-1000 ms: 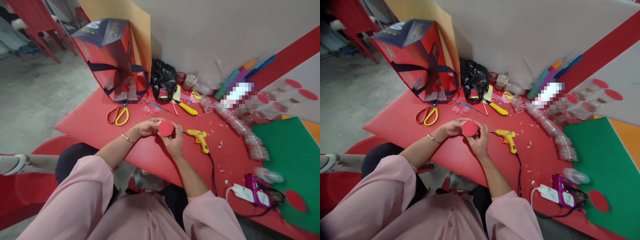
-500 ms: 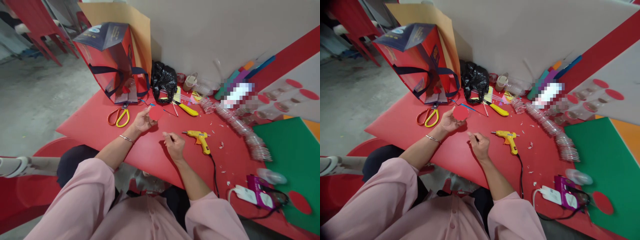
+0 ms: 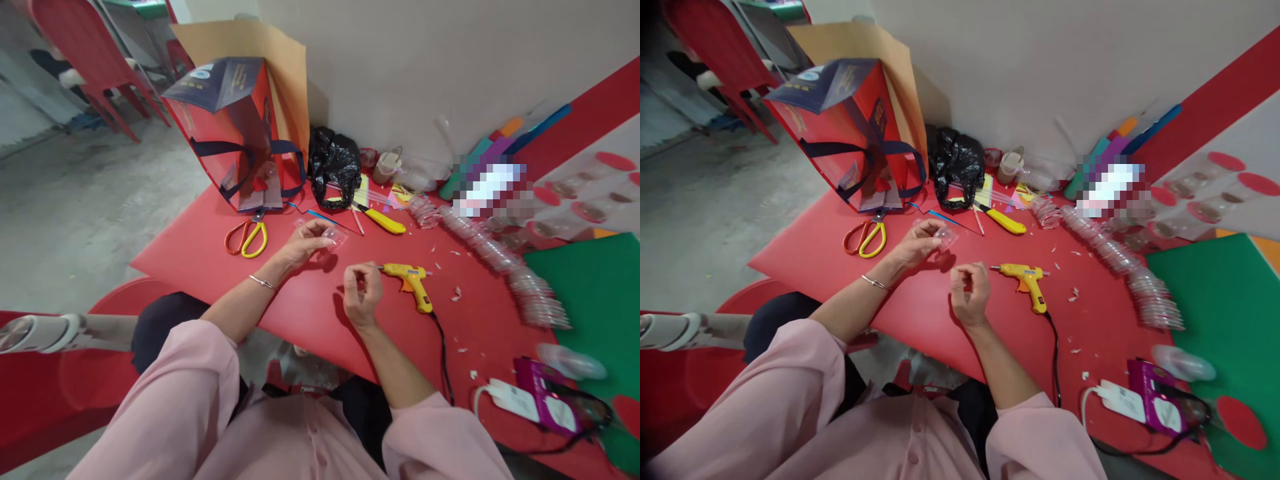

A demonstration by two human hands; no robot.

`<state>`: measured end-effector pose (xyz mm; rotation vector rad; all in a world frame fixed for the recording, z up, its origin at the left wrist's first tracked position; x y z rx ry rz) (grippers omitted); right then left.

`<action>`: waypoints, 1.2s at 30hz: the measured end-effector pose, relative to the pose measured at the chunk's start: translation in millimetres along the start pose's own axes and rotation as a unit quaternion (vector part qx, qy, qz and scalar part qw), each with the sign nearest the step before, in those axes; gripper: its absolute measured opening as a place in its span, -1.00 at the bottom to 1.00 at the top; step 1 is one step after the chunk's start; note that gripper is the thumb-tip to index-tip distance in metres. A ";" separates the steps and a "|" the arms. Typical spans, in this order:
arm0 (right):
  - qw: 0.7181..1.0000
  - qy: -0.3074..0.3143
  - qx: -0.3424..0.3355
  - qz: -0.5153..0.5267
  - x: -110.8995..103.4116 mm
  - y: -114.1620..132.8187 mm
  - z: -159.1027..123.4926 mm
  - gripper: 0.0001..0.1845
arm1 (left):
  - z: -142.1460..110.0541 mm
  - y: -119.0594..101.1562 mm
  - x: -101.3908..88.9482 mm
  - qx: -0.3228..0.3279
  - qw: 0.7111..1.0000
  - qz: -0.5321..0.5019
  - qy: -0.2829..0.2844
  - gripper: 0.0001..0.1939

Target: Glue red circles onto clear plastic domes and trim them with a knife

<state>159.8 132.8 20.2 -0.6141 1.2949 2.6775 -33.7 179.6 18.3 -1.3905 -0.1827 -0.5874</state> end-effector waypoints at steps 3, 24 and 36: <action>0.999 -0.046 -0.001 -0.020 -2.0 -0.9 2.4 -0.64 | -1.6 -2.9 6.4 0.012 0.990 0.140 0.019 -0.58; 0.995 0.074 0.016 -0.069 11.0 -13.0 5.3 -0.58 | -7.3 -10.3 20.0 0.003 0.941 0.311 0.132 -0.54; 0.987 0.138 -0.015 -0.080 18.0 -19.8 3.2 -0.61 | -9.0 -2.8 26.2 0.030 0.925 0.336 0.176 -0.50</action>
Point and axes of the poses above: each hand's wrist, its own z-axis towards the middle knuckle, its own x-axis out of the palm, y = z × x, the point moved 2 cm from there along z, towards the middle knuckle, and after that the axes turned 14 degrees about y, right-handed, at the moved point
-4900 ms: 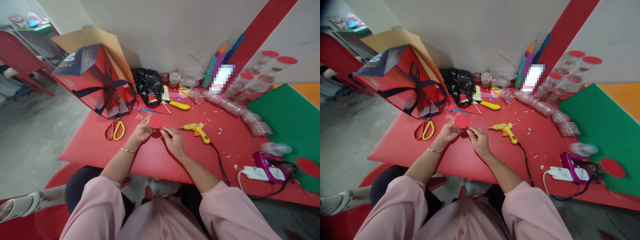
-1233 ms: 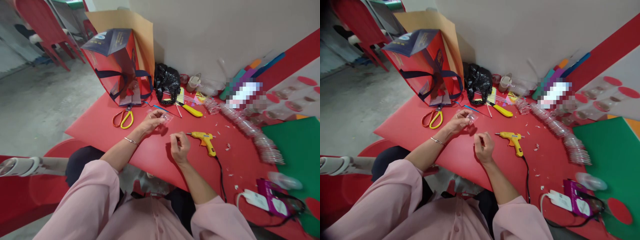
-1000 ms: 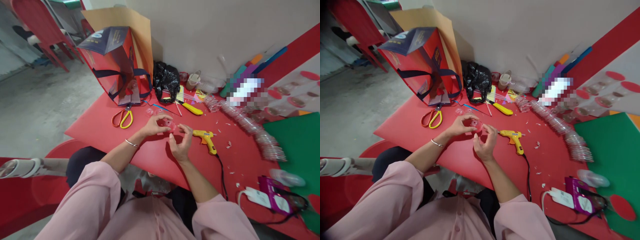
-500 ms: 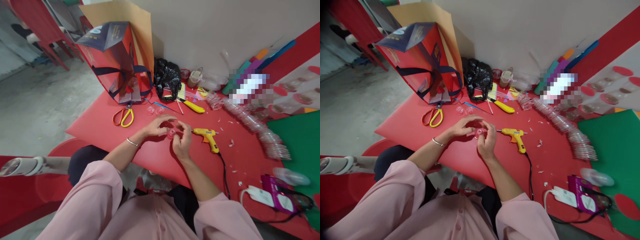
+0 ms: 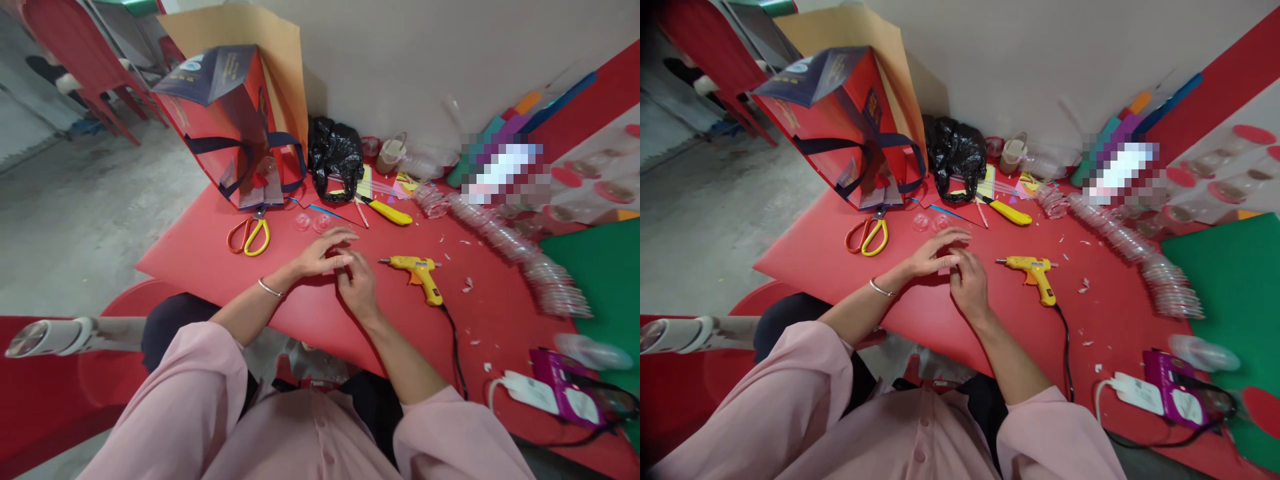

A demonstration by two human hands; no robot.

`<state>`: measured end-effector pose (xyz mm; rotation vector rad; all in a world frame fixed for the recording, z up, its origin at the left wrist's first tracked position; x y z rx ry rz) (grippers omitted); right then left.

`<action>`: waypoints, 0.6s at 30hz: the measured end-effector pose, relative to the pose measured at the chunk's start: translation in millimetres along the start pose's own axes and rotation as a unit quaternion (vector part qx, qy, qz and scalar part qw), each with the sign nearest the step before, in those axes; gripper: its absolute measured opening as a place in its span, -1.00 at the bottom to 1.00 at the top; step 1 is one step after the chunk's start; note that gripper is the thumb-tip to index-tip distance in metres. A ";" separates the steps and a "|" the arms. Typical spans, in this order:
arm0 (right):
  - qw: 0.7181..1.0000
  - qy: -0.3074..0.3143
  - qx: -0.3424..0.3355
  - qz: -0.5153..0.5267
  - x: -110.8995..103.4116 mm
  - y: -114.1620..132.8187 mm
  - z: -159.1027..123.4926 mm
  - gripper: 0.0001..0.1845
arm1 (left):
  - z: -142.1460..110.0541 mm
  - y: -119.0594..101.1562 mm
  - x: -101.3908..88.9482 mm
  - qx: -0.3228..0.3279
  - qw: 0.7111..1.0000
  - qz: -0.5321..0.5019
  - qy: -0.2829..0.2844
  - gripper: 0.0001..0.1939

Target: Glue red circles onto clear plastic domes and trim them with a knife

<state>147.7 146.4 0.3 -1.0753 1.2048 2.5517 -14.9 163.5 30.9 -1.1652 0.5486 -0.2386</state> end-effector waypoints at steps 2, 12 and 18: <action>1.000 -0.008 -0.012 0.008 0.2 1.2 -0.5 -0.62 | 0.2 -0.3 0.1 -0.007 1.000 -0.002 0.001 -0.50; 0.999 0.036 -0.022 0.024 4.0 0.7 0.6 -0.62 | 0.9 -0.9 3.1 -0.013 0.998 0.032 0.045 -0.45; 0.999 0.038 -0.025 0.017 3.8 2.3 3.5 -0.63 | 1.5 7.3 3.9 0.013 0.994 0.085 0.061 -0.38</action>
Point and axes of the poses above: each hand's wrist, its own z-axis towards the middle knuckle, its own x-axis out of the palm, y = z × x, the point moved 2 cm from there along z, towards the middle knuckle, and after that the axes turned 14 degrees about y, right-handed, at the moved point
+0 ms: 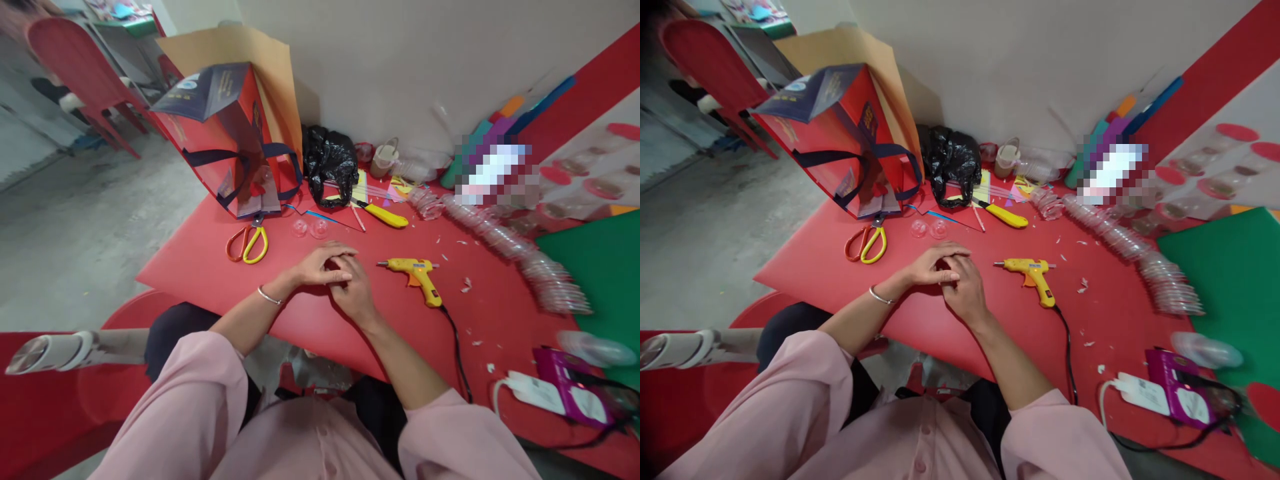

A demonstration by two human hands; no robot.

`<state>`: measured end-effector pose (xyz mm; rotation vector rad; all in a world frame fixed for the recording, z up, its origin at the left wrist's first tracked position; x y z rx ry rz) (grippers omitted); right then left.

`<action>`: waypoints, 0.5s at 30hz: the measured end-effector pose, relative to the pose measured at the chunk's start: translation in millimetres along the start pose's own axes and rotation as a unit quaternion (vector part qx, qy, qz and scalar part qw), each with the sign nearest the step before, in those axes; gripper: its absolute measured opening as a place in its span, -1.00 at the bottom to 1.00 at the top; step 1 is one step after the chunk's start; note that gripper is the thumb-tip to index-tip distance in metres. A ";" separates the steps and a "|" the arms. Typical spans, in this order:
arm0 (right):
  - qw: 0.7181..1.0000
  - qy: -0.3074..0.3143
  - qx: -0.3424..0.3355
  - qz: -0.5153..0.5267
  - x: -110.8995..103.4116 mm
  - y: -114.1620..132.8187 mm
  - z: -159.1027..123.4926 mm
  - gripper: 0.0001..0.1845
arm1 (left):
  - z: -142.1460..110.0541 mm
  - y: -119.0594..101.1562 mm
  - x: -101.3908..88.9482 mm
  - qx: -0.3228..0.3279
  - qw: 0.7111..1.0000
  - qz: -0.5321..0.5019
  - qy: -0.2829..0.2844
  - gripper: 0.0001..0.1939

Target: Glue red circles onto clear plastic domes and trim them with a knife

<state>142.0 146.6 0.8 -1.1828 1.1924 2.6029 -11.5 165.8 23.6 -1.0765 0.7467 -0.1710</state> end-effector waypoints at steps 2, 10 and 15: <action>1.000 -0.002 -0.003 0.003 0.2 -0.2 -0.2 -0.63 | 0.3 1.0 0.0 0.007 1.000 0.013 0.002 -0.36; 1.000 0.008 0.006 0.016 2.1 -3.1 -2.5 -0.62 | 0.2 1.3 0.8 0.011 1.000 0.023 0.005 -0.36; 1.000 0.007 0.006 0.008 2.2 -2.8 -2.7 -0.63 | 0.5 1.3 0.7 0.013 1.000 0.013 0.007 -0.38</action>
Point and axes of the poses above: each hand's wrist, its own z-axis towards the middle knuckle, its own x-axis out of the palm, y = z × x, the point moved 2 cm from there along z, towards the middle knuckle, and after that the axes turned 14 degrees about y, right-handed, at the moved point
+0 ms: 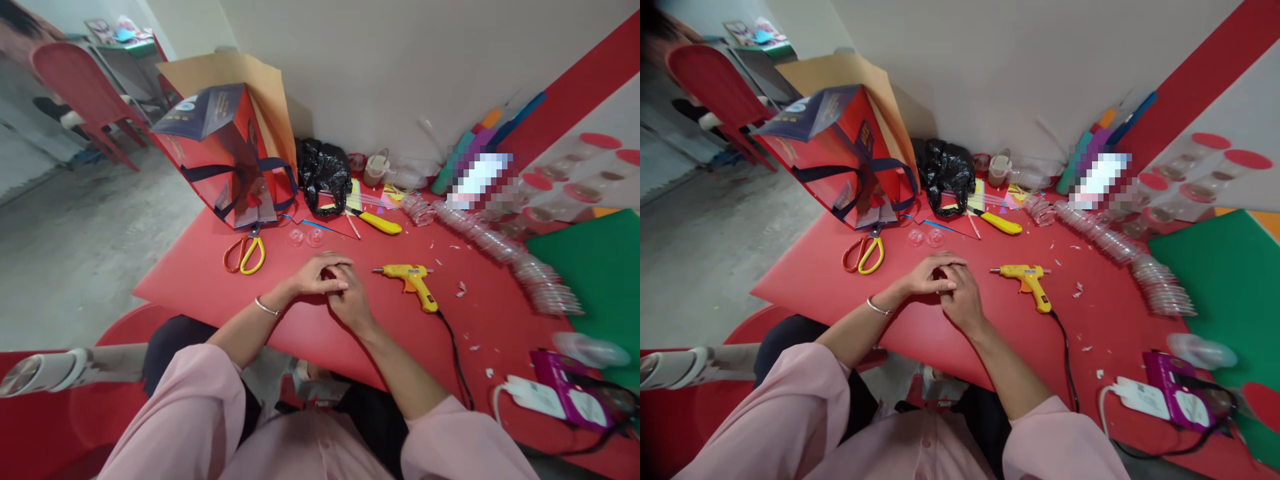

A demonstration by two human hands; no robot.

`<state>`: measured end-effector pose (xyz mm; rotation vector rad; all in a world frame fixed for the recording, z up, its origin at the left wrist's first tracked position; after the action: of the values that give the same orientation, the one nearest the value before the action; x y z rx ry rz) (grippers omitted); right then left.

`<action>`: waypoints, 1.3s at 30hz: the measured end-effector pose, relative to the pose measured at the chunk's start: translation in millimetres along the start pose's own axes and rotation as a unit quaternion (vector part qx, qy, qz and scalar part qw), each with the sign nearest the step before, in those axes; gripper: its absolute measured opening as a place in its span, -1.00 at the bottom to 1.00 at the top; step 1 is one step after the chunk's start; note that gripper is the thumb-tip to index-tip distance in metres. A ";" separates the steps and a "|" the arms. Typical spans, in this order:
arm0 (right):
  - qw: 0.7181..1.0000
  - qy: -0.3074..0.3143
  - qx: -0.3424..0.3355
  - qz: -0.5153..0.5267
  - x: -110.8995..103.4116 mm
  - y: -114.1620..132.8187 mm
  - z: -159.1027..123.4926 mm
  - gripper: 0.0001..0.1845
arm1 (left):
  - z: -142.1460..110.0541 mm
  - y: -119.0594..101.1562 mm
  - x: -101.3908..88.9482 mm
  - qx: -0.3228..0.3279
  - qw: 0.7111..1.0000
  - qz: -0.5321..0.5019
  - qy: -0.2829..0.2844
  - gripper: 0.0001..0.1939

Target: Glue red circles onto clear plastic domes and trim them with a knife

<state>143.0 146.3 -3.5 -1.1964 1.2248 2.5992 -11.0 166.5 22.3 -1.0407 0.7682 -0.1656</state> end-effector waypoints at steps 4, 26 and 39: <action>1.000 0.004 0.004 0.010 0.5 -1.7 -1.1 -0.62 | 0.2 0.5 0.6 -0.006 1.000 -0.007 0.000 -0.38; 1.000 -0.021 -0.013 -0.003 -2.6 0.6 -3.9 -0.62 | 2.0 -3.0 2.6 -0.029 0.998 -0.049 0.006 -0.35; 0.999 -0.030 -0.016 0.001 -5.8 6.3 -6.8 -0.58 | -3.7 3.2 -4.7 -0.047 0.980 -0.193 -0.030 -0.35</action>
<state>149.4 139.0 1.6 -1.1153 1.1794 2.6439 -17.5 167.7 21.0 -1.2736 0.5160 -0.4303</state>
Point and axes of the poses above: each hand's wrist, its own z-axis towards the middle knuckle, its own x-axis out of the palm, y = z × x, the point moved 2 cm from there along z, towards the middle knuckle, and after that the axes turned 14 degrees about y, right-handed, at the moved point
